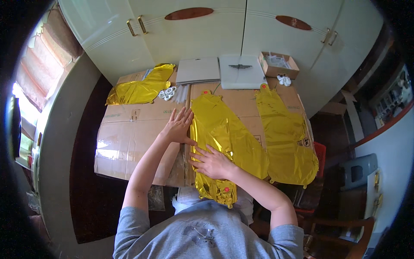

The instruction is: Folding gold-colored foil sheets and inserting them into white paper folders.

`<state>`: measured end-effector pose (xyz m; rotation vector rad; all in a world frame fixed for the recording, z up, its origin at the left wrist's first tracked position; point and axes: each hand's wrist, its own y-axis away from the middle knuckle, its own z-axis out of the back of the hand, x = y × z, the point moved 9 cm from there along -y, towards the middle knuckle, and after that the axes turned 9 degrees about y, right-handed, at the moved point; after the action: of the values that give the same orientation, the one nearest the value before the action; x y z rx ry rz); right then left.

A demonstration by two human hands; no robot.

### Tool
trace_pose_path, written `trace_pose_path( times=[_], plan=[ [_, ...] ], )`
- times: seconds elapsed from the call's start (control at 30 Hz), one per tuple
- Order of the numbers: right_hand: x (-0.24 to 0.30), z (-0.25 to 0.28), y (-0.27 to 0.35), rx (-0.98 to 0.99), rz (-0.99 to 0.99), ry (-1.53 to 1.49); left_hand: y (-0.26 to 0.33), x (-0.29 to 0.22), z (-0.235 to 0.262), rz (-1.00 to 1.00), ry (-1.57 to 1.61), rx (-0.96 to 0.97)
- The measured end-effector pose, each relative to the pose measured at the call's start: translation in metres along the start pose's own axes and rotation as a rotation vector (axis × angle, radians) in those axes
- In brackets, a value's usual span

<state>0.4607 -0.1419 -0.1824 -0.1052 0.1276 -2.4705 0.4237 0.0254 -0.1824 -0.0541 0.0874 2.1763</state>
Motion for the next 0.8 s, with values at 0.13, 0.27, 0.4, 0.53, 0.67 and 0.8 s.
trace_pose_path(
  times=[0.13, 0.27, 0.4, 0.53, 0.67, 0.8],
  plan=[
    [0.008, 0.000, 0.005, 0.040, 0.020, -0.010, 0.001, 0.000, 0.000, 0.002, -0.007, 0.013],
    [0.013, 0.001, 0.011, 0.021, 0.056, 0.007, -0.001, 0.004, -0.002, 0.028, 0.059, -0.014],
    [0.014, 0.002, 0.012, 0.045, 0.053, 0.010, -0.004, 0.006, 0.000, 0.044, 0.063, -0.003],
    [0.013, 0.002, 0.013, 0.054, 0.043, 0.004, -0.007, 0.009, 0.001, 0.041, 0.073, -0.058],
    [0.006, -0.002, 0.015, 0.040, 0.025, 0.007, -0.015, 0.008, 0.002, 0.050, 0.073, -0.088],
    [0.007, 0.001, 0.015, 0.059, 0.011, 0.016, -0.010, -0.011, 0.024, -0.024, 0.022, -0.231]
  ],
)
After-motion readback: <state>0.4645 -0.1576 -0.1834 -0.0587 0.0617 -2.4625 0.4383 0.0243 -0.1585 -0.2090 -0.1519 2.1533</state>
